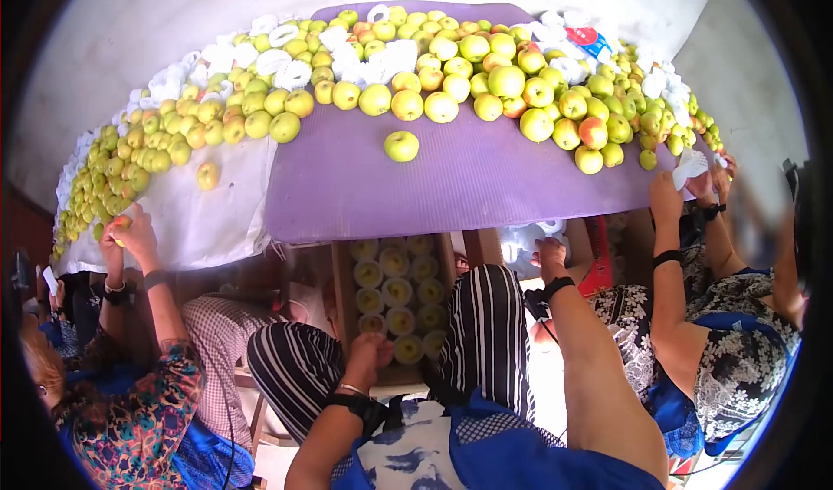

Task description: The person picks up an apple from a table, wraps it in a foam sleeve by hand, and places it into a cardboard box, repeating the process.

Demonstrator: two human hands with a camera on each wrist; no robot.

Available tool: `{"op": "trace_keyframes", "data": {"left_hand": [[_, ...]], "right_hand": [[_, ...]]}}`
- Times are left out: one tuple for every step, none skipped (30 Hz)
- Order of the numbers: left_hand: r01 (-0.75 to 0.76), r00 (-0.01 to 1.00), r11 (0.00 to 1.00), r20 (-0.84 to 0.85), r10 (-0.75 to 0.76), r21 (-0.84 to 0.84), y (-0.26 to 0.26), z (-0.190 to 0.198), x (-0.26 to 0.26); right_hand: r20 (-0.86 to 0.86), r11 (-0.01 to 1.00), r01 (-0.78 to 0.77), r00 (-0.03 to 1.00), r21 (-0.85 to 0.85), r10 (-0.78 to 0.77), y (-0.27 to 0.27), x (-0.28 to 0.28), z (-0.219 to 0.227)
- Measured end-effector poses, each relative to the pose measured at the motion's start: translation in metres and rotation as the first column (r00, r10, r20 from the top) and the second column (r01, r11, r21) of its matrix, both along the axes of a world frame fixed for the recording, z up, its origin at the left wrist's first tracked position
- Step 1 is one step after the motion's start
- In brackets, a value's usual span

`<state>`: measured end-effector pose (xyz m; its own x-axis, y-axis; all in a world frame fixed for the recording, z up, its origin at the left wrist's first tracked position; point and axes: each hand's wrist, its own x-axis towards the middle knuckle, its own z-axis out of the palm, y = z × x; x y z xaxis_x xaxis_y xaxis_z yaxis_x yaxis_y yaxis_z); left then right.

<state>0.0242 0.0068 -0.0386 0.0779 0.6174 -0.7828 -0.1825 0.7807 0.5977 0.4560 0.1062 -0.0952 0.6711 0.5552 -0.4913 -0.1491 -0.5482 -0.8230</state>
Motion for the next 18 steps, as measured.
{"op": "trace_keyframes", "data": {"left_hand": [[0.003,1.0,1.0,0.008,-0.003,0.003,0.0,0.001,0.001],[0.008,1.0,1.0,-0.01,-0.008,0.004,0.0,0.002,0.001],[0.016,1.0,1.0,-0.026,-0.015,0.006,0.001,0.002,0.001],[0.024,1.0,1.0,-0.013,-0.023,0.013,0.001,0.003,0.001],[0.019,1.0,0.999,-0.003,-0.018,0.03,0.0,0.004,-0.001],[0.013,1.0,0.999,0.009,-0.014,0.049,0.0,0.005,-0.002],[0.019,1.0,0.998,0.021,-0.02,0.059,0.0,0.006,-0.002],[0.005,1.0,0.996,0.031,-0.007,0.086,0.0,0.008,-0.002],[-0.015,0.999,0.994,0.039,0.011,0.111,-0.001,0.009,-0.002],[-0.024,0.999,0.993,0.045,0.018,0.12,-0.002,0.013,-0.002],[-0.06,0.992,0.976,0.12,0.035,0.211,-0.002,0.02,0.0],[-0.104,0.981,0.95,0.19,0.048,0.296,-0.003,0.026,0.0],[-0.117,0.981,0.947,0.186,0.063,0.301,-0.004,0.032,-0.001],[-0.12,0.968,0.935,0.25,0.035,0.334,-0.005,0.038,0.0],[-0.128,0.95,0.921,0.311,0.008,0.368,-0.006,0.043,-0.001],[-0.16,0.923,0.91,0.384,0.001,0.382,-0.008,0.045,-0.002],[-0.192,0.891,0.899,0.453,-0.008,0.394,-0.009,0.045,-0.003],[-0.221,0.863,0.882,0.505,-0.022,0.416,-0.011,0.046,-0.003]], "right_hand": [[0.004,0.999,0.028,1.0,0.019,-0.028,-0.006,0.002,0.007],[0.008,0.998,0.056,0.998,0.038,-0.056,-0.011,0.004,0.014],[0.012,0.995,0.083,0.996,0.057,-0.084,-0.016,0.004,0.024],[-0.016,0.989,0.08,0.997,0.122,-0.079,-0.022,0.004,0.035],[-0.036,0.981,0.098,0.995,0.165,-0.093,-0.028,0.002,0.047],[-0.056,0.971,0.116,0.993,0.208,-0.106,-0.033,-0.002,0.061],[-0.077,0.959,0.133,0.99,0.25,-0.118,-0.038,-0.006,0.076],[-0.2,0.925,0.12,0.979,0.362,-0.049,-0.042,-0.008,0.087],[-0.253,0.9,0.11,0.967,0.421,0.0,-0.044,-0.018,0.104],[-0.305,0.873,0.104,0.951,0.476,0.053,-0.047,-0.027,0.12],[-0.368,0.844,0.025,0.906,0.536,0.207,-0.052,-0.049,0.148],[-0.377,0.828,-0.057,0.872,0.557,0.313,-0.058,-0.076,0.168],[-0.379,0.803,-0.14,0.826,0.579,0.417,-0.065,-0.103,0.189],[-0.376,0.768,-0.22,0.771,0.601,0.515,-0.073,-0.129,0.21],[-0.393,0.755,-0.275,0.72,0.595,0.572,-0.075,-0.148,0.209],[-0.408,0.737,-0.332,0.665,0.589,0.625,-0.078,-0.167,0.208],[-0.453,0.724,-0.348,0.599,0.596,0.66,-0.079,-0.186,0.203],[-0.495,0.711,-0.365,0.529,0.6,0.689,-0.081,-0.204,0.199]]}}
